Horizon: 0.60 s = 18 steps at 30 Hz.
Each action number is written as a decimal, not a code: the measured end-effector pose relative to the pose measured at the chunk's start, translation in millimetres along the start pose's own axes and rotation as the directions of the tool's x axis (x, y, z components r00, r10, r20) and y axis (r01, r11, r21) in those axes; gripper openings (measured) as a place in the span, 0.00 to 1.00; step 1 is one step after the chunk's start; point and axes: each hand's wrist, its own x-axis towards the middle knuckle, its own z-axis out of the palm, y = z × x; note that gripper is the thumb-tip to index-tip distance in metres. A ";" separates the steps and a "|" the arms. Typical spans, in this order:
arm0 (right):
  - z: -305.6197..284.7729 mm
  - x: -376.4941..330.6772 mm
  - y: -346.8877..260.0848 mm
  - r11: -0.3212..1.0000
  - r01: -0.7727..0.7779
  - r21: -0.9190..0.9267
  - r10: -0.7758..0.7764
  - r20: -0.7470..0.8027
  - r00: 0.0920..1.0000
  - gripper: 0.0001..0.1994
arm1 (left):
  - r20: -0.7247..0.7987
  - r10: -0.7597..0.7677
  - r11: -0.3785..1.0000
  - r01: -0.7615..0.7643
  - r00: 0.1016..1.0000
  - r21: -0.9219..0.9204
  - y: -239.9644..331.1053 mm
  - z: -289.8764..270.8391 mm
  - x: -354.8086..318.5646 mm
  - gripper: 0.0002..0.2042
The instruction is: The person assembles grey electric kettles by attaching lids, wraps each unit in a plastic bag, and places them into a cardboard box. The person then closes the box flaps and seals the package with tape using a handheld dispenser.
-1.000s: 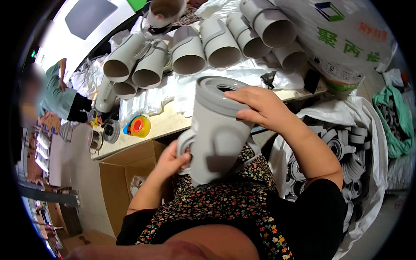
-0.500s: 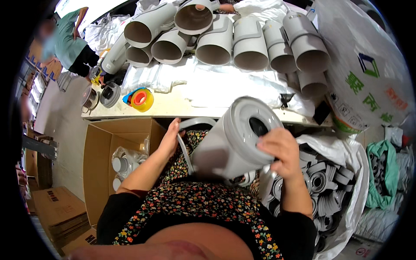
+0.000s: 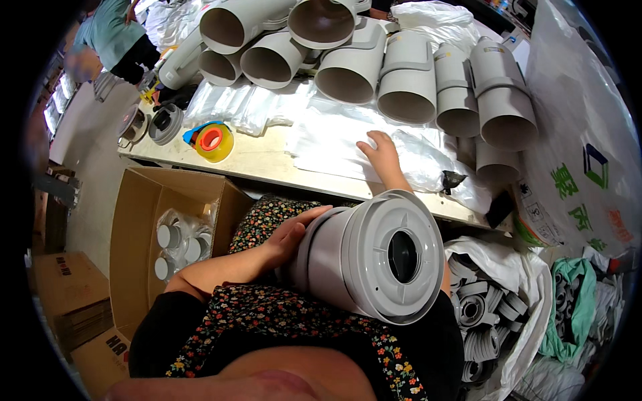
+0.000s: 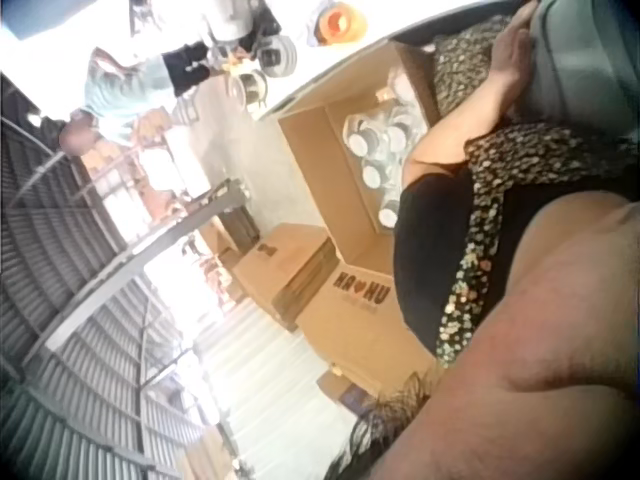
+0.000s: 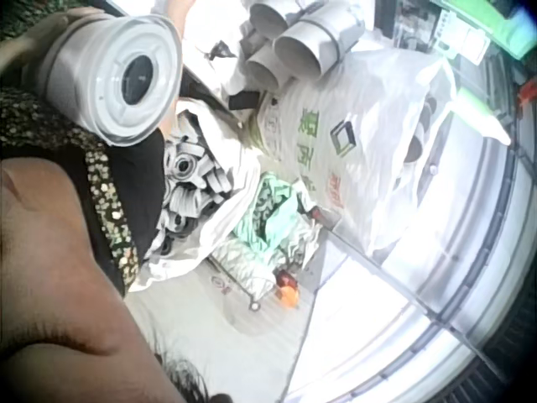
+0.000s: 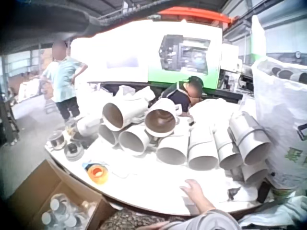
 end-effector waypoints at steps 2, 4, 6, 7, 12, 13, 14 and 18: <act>24.1 0.7 16.6 0.888 -0.329 0.321 0.348 0.000 0.938 0.11 | 0.002 0.008 1.000 -0.008 1.000 0.010 0.6 -0.8 0.7 0.38; 33.6 -11.9 10.8 0.794 -0.271 0.544 0.253 0.109 0.961 0.10 | -0.017 0.016 0.999 -0.015 1.000 0.032 -0.3 -4.9 -2.2 0.38; 11.9 -38.6 -38.5 0.828 -0.300 0.474 0.178 0.286 0.942 0.12 | -0.037 0.028 0.999 -0.027 0.999 0.041 -2.9 -7.5 -7.3 0.39; 12.7 -53.1 -39.7 0.727 -0.316 0.610 0.086 0.376 0.923 0.12 | -0.058 0.042 0.997 -0.039 0.997 0.064 -4.1 -8.0 -10.2 0.39; -48.2 -100.0 -95.7 0.317 -0.558 0.767 0.071 0.567 0.820 0.08 | -0.013 -0.049 0.965 0.044 0.999 -0.259 3.1 10.5 1.6 0.29; -40.9 -97.9 -96.5 0.325 -0.512 0.795 0.087 0.514 0.854 0.08 | -0.087 0.031 0.987 -0.044 0.996 -0.155 -7.0 4.3 12.7 0.22; -43.6 -98.4 -107.7 0.263 -0.486 0.834 0.106 0.476 0.873 0.10 | -0.136 -0.053 0.983 0.028 0.989 -0.181 1.1 4.7 26.5 0.20; -59.6 -100.2 -94.2 0.193 -0.509 0.839 0.079 0.504 0.860 0.17 | -0.044 0.099 0.944 -0.080 0.994 0.320 27.8 17.1 80.7 0.13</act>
